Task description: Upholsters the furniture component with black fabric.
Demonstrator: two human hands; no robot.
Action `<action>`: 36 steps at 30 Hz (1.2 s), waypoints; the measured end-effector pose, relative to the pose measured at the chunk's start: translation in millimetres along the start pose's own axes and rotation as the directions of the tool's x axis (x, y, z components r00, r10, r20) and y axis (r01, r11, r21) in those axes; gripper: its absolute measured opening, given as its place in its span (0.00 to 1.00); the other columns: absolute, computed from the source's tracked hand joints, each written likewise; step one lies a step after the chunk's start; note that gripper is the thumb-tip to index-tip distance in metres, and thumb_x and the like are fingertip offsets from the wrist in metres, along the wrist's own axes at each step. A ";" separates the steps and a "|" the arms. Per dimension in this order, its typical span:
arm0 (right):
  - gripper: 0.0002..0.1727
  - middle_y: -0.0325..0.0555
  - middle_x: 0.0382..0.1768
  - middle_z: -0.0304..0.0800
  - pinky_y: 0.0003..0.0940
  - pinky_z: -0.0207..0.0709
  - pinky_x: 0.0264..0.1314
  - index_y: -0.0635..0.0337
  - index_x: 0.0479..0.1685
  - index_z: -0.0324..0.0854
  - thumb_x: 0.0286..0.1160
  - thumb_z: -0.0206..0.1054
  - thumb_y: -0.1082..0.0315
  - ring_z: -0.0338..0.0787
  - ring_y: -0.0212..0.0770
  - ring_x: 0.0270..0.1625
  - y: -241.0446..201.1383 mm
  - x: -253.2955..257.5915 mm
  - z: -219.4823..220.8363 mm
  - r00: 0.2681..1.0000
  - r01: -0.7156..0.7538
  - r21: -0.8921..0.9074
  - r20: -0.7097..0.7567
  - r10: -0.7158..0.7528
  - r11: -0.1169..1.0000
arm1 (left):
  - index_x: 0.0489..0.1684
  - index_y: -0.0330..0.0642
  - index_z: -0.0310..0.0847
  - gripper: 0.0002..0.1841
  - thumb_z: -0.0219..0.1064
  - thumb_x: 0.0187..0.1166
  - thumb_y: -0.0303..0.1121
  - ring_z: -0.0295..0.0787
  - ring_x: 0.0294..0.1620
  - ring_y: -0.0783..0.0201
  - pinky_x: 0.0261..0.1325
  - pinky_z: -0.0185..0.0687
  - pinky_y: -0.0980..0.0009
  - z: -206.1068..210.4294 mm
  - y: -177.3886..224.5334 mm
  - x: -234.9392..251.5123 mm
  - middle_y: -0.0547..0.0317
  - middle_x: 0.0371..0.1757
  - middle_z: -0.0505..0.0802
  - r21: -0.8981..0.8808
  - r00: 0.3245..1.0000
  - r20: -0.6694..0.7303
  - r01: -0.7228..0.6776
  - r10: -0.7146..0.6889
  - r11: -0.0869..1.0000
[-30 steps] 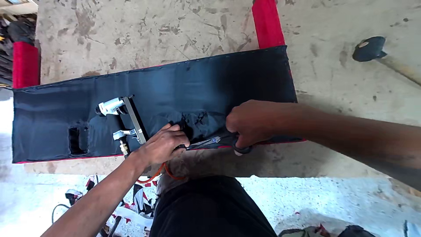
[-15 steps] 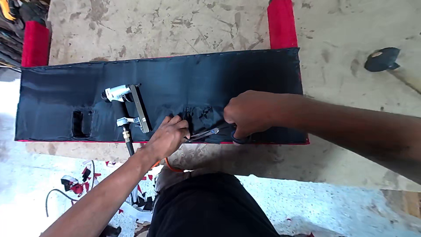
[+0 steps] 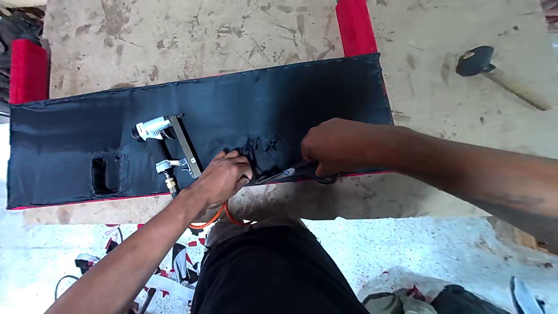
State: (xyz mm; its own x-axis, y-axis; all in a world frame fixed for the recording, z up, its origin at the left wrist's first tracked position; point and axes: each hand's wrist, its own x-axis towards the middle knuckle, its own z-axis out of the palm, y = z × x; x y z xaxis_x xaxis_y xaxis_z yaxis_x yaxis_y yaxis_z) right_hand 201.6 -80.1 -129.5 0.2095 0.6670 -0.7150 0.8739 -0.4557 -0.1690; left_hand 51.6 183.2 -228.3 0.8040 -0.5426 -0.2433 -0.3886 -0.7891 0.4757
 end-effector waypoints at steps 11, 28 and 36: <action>0.29 0.35 0.21 0.83 0.31 0.77 0.23 0.51 0.33 0.88 0.61 0.76 0.32 0.81 0.30 0.21 -77.5 -90.7 214.1 0.985 -0.013 0.996 0.029 0.169 -0.093 | 0.37 0.53 0.94 0.08 0.68 0.80 0.41 0.89 0.49 0.64 0.54 0.83 0.57 52.2 48.4 39.9 0.67 0.44 0.93 -0.054 0.973 -0.207 0.093 -0.102 0.994; 0.30 0.32 0.19 0.80 0.22 0.68 0.19 0.51 0.30 0.85 0.61 0.77 0.32 0.76 0.25 0.18 -153.1 -34.7 254.7 0.946 0.270 0.747 -0.090 0.310 -0.608 | 0.39 0.54 0.96 0.08 0.71 0.80 0.42 0.87 0.53 0.72 0.63 0.84 0.64 59.9 40.8 42.7 0.72 0.48 0.93 -0.257 0.947 -0.292 0.055 -0.132 0.965; 0.29 0.32 0.20 0.80 0.22 0.69 0.20 0.52 0.30 0.84 0.61 0.78 0.33 0.76 0.25 0.19 -152.6 -17.7 243.6 0.946 0.282 0.743 -0.109 0.306 -0.607 | 0.42 0.63 0.95 0.07 0.73 0.76 0.48 0.82 0.53 0.68 0.57 0.75 0.60 49.1 46.0 49.7 0.76 0.46 0.91 -0.187 0.958 -0.231 0.130 -0.172 0.974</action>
State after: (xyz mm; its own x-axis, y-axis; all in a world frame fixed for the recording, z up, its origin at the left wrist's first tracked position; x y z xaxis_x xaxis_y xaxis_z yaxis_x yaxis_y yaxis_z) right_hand -42.3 -166.0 -256.4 0.5136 0.5553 -0.6542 -0.7971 0.0266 -0.6032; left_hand 51.5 105.8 -260.0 0.9406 -0.3177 -0.1196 -0.1902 -0.7850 0.5895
